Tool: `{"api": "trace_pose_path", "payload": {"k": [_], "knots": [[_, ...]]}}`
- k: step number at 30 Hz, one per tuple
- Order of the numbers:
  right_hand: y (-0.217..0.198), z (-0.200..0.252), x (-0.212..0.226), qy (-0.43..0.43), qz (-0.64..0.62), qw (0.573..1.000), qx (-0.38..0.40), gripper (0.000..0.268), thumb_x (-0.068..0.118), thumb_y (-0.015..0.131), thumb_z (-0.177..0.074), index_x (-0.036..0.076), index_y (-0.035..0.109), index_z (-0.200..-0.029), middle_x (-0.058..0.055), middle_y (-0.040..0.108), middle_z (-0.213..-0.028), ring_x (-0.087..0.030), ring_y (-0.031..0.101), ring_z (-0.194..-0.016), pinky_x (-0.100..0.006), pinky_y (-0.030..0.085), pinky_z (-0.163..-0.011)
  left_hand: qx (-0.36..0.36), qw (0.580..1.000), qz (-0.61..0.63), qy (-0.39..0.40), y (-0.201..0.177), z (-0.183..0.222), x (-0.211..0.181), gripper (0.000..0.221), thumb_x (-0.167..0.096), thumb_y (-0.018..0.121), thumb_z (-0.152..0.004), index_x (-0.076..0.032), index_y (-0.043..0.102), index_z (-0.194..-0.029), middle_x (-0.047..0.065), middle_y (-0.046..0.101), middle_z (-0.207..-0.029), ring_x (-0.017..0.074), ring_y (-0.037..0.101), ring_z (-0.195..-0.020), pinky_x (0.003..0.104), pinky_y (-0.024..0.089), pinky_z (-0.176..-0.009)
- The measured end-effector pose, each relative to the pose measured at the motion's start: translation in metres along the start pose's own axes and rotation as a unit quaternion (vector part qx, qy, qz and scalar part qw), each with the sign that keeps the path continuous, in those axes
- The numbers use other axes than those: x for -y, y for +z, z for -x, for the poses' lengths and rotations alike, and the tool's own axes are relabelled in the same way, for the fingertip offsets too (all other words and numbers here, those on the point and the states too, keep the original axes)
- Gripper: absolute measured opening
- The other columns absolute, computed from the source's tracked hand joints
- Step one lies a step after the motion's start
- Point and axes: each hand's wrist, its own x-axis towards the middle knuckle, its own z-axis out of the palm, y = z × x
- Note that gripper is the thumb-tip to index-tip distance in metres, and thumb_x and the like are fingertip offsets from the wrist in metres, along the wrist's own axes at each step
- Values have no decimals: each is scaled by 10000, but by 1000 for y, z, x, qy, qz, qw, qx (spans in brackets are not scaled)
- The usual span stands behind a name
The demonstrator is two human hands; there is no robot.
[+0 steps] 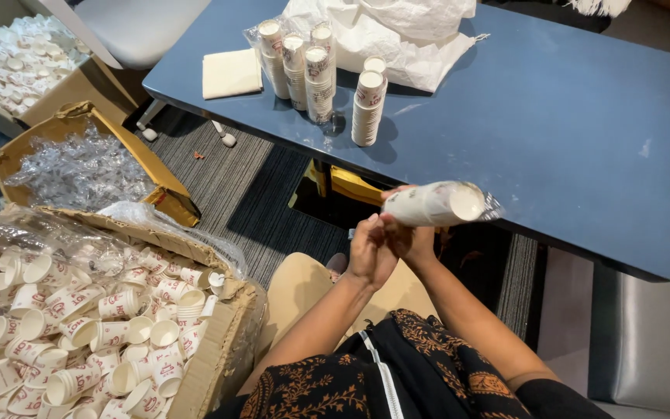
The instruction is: The person picks up paper cups from a cardboard box, stacks them by hand, and places the stacks into clear plastic sleeves on a table.
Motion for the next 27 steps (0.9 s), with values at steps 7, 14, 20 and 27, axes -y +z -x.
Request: {"api": "trace_pose_path", "payload": {"k": [7,14,20,27], "knots": [[23,18,3,90,-82,992,16,630,425,680,-983,-4,524,-1418,-101,612,-1349,-189,597,-1267,-340,477,-1106,-69,974,-205,64,-5,15,-19,347,-166,584,-1070,-4,499,-1364,111,631,-1283,200,617,-1191,359,495,-1071],[44,23,-6,113,-114,987,6,612,385,711,-981,-18,498,-1389,-120,620,-1309,-199,611,-1208,-351,480,-1065,-168,964,-179,105,-39,16,-18,335,-71,628,-1040,-20,501,-1346,149,630,-1260,228,626,-1098,330,525,-915],[43,25,-33,159,-180,971,-10,572,333,694,-994,-25,500,-1397,-118,641,-1253,-196,615,-1127,-342,493,-1003,-69,994,-48,63,9,22,-29,471,-111,613,-987,68,515,-1412,166,634,-1338,238,605,-1234,355,451,-1093],[38,-2,-20,290,-205,926,132,674,503,516,-1042,16,506,-1509,-76,605,-1431,-180,537,-1338,-347,348,-1186,-85,932,-314,159,-7,14,-45,339,-84,611,-1056,57,600,-1363,118,663,-1303,175,607,-1204,333,444,-1095]]}}
